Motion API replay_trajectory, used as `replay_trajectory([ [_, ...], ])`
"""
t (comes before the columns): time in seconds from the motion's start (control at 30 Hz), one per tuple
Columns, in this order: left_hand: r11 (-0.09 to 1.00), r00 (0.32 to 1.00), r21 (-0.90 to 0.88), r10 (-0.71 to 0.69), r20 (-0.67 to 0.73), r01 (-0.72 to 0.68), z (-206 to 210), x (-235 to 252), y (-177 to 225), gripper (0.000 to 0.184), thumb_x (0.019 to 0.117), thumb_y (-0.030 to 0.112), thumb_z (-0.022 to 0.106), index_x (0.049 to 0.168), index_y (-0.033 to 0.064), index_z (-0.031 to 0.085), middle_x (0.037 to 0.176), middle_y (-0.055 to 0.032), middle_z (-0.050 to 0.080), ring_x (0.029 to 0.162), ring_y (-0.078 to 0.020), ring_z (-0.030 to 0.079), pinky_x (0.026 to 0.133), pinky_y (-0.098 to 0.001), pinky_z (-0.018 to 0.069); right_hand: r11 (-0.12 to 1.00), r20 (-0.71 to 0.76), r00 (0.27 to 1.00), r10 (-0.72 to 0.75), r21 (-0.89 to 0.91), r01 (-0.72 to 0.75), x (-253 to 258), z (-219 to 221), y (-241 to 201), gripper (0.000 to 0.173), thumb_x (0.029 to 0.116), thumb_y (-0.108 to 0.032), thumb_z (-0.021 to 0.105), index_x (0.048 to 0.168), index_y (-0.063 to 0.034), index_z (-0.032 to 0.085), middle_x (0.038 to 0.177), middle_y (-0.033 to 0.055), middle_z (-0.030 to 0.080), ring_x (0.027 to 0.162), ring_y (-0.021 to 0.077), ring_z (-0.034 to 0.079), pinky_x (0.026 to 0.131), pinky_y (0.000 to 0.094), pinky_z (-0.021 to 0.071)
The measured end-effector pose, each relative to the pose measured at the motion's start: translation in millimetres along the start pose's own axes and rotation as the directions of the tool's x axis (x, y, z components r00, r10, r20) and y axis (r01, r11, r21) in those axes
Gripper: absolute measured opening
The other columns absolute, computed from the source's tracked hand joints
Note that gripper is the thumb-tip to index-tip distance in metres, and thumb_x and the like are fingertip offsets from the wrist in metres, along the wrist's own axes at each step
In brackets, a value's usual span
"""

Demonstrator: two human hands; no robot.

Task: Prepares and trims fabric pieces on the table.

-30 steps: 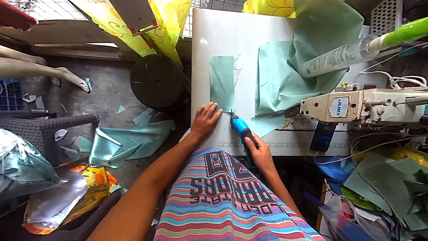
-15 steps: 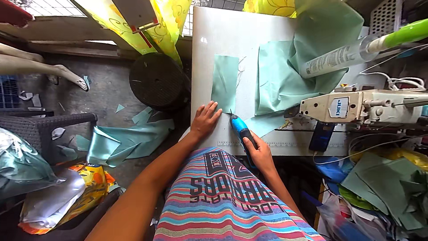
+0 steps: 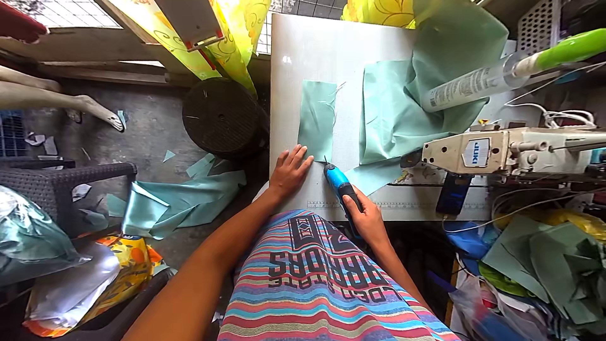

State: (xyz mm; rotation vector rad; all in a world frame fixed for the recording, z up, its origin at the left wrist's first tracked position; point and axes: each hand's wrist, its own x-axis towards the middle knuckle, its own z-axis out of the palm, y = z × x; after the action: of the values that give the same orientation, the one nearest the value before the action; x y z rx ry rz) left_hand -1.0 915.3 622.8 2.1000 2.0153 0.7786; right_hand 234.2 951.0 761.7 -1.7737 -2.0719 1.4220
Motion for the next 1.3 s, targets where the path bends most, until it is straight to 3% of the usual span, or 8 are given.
replay_trajectory([
  [0.53, 1.000, 1.000, -0.021, -0.006, 0.006, 0.006, -0.1, -0.3, 0.0, 0.035, 0.1048, 0.019, 0.048, 0.134, 0.0129, 0.066, 0.146, -0.0156, 0.058, 0.141, -0.0340, 0.049, 0.115, -0.0545, 0.0346, 1.000, 0.009, 1.000, 0.002, -0.024, -0.002, -0.1, -1.4, -3.4, 0.052, 0.1056, -0.041, 0.049, 0.147, -0.0099, 0.056, 0.112, 0.0137, 0.073, 0.091, 0.0207, 0.071, 0.084, 0.0433, 0.0573],
  [1.3, 1.000, 1.000, 0.001, 0.000, 0.001, 0.000, -0.6, 0.5, -0.2, 0.035, 0.1051, 0.019, 0.048, 0.134, 0.0141, 0.067, 0.146, -0.0152, 0.058, 0.141, -0.0331, 0.049, 0.115, -0.0533, 0.0352, 1.000, 0.010, 1.000, 0.019, 0.006, -0.019, 1.1, 0.7, -4.0, 0.051, 0.1059, -0.041, 0.049, 0.147, -0.0118, 0.055, 0.108, 0.0116, 0.073, 0.086, 0.0173, 0.071, 0.080, 0.0390, 0.0576],
])
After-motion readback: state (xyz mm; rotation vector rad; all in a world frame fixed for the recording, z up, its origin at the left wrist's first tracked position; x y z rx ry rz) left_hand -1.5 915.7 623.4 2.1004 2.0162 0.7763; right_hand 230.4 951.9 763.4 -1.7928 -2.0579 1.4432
